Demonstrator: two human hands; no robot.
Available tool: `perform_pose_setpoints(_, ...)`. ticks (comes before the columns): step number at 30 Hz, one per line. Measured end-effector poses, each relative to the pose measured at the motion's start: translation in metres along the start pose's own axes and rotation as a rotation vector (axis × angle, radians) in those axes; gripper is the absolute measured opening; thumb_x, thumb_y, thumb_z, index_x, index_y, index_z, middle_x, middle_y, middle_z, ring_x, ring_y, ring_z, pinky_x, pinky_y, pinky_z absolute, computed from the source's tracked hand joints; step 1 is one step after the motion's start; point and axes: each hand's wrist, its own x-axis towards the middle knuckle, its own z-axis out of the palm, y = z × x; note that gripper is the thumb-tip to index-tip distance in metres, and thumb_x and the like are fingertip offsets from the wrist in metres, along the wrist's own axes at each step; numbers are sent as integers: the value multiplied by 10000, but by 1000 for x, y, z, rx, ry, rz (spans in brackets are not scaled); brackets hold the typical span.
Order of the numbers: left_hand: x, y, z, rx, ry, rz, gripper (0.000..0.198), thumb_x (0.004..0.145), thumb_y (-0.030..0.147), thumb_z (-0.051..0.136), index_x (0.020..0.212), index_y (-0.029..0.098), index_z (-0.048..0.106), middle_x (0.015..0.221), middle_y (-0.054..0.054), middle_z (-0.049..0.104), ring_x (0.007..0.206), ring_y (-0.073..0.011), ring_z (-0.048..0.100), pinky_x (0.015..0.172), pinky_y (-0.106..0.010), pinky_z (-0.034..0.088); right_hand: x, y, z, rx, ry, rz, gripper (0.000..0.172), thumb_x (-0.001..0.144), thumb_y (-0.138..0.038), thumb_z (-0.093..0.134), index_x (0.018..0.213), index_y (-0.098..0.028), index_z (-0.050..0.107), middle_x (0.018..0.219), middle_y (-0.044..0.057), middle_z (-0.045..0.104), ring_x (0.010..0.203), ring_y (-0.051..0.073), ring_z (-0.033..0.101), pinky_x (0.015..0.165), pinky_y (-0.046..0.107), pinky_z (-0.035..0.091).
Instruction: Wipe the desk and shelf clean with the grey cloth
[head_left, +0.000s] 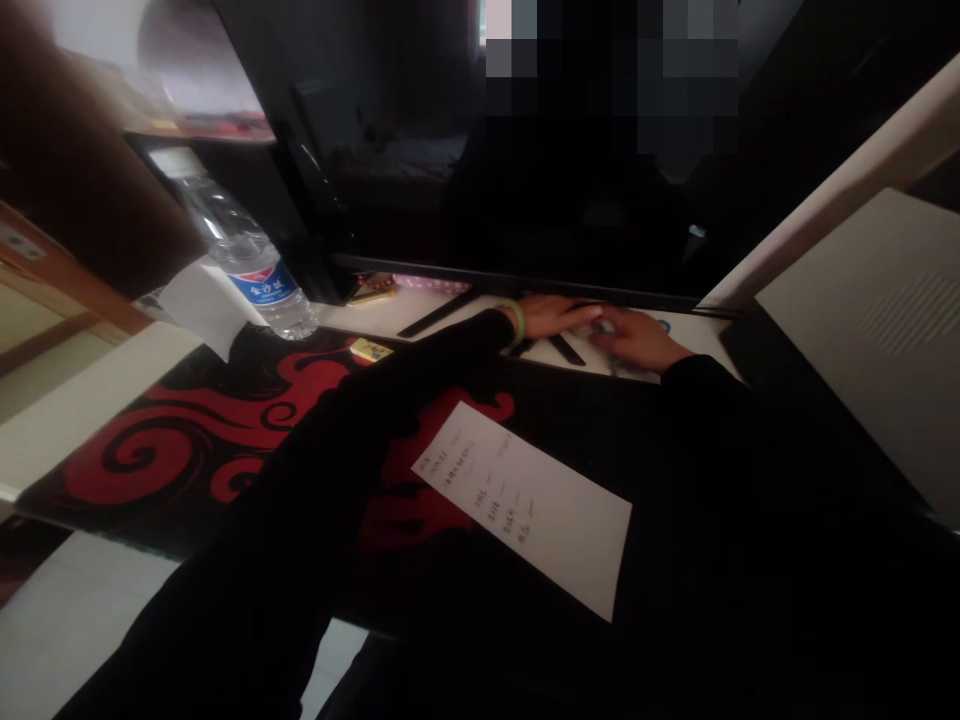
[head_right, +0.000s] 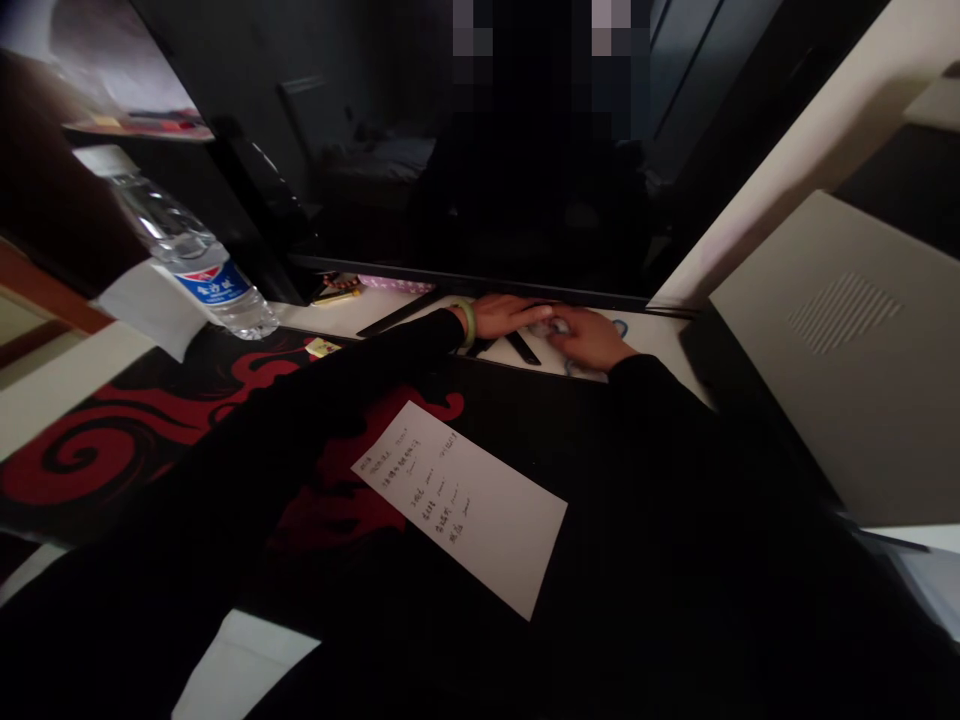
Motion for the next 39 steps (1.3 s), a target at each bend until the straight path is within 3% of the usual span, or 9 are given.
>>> perform_pose_setpoints(5, -6, 1, -2, -55, 8, 4, 652, 1171, 570, 230, 1563, 285, 666, 1619, -22, 660, 1522, -254, 581, 1336, -373, 362, -2, -13, -4, -20, -28, 19, 425, 973, -316, 549, 1349, -190, 704, 1427, 160, 749, 1268, 352, 696, 1134, 474, 499)
perform_pose_setpoints(10, -24, 5, -5, 35, 6, -3, 643, 1174, 496, 269, 1718, 220, 471, 1768, -57, 492, 1646, -235, 442, 1389, -369, 256, 5, -29, 4, -51, 32, 76, 420, 1024, -315, 505, 1398, -253, 686, 1495, 118, 727, 1381, 351, 651, 1182, 491, 469)
perform_pose_setpoints(16, -71, 1, -14, 80, -27, -56, 701, 1156, 518, 317, 1750, 152, 393, 1845, -90, 341, 1755, -258, 195, 1431, -404, 136, -24, -24, 0, 79, -37, -73, 335, 989, -364, 556, 1257, -259, 728, 1397, 77, 770, 1215, 319, 730, 1117, 469, 524)
perform_pose_setpoints(20, -102, 7, -16, 51, -16, -123, 719, 1153, 527, 322, 1740, 120, 406, 1840, -129, 338, 1752, -290, 206, 1436, -423, 141, -13, -41, 8, 60, 47, 38, 423, 1019, -405, 524, 1374, -278, 716, 1479, 89, 738, 1337, 348, 687, 1166, 521, 494)
perform_pose_setpoints(24, -144, 24, -13, 77, -66, -105, 780, 1132, 605, 355, 1750, 130, 389, 1851, -133, 312, 1756, -297, 191, 1434, -429, 143, -23, -50, 9, 87, 88, -11, 421, 988, -353, 534, 1355, -318, 737, 1536, 46, 709, 1431, 344, 633, 1226, 568, 460)
perform_pose_setpoints(29, -189, 31, -9, 160, -153, -26, 842, 1040, 653, 568, 1724, 175, 458, 1848, -130, 321, 1747, -314, 220, 1417, -428, 198, -64, -32, -8, 292, -18, 144, 360, 961, -455, 585, 1226, -283, 758, 1250, 71, 803, 1111, 330, 736, 1081, 552, 585)
perform_pose_setpoints(33, -168, 21, -8, 177, -37, -83, 662, 1082, 520, 554, 1670, 217, 559, 1771, -146, 469, 1626, -331, 450, 1357, -446, 326, -68, -41, -1, 452, 152, 341, 496, 984, -475, 516, 1374, -234, 705, 1186, 110, 804, 1034, 342, 768, 940, 543, 658)
perform_pose_setpoints(36, -133, 19, -1, 258, 13, -74, 606, 1100, 504, 545, 1648, 251, 596, 1693, -153, 553, 1557, -332, 506, 1321, -444, 356, -69, -60, 13, 290, 212, 112, 497, 1002, -403, 491, 1403, -224, 725, 1468, 114, 740, 1387, 361, 685, 1205, 591, 544)
perform_pose_setpoints(39, -109, 20, 10, 365, 68, -84, 520, 1098, 502, 555, 1508, 239, 734, 1575, -179, 644, 1474, -365, 547, 1249, -466, 415, -79, -68, 19, 15, 108, -134, 482, 1005, -362, 548, 1438, -293, 750, 1664, 50, 611, 1577, 332, 536, 1333, 590, 421)
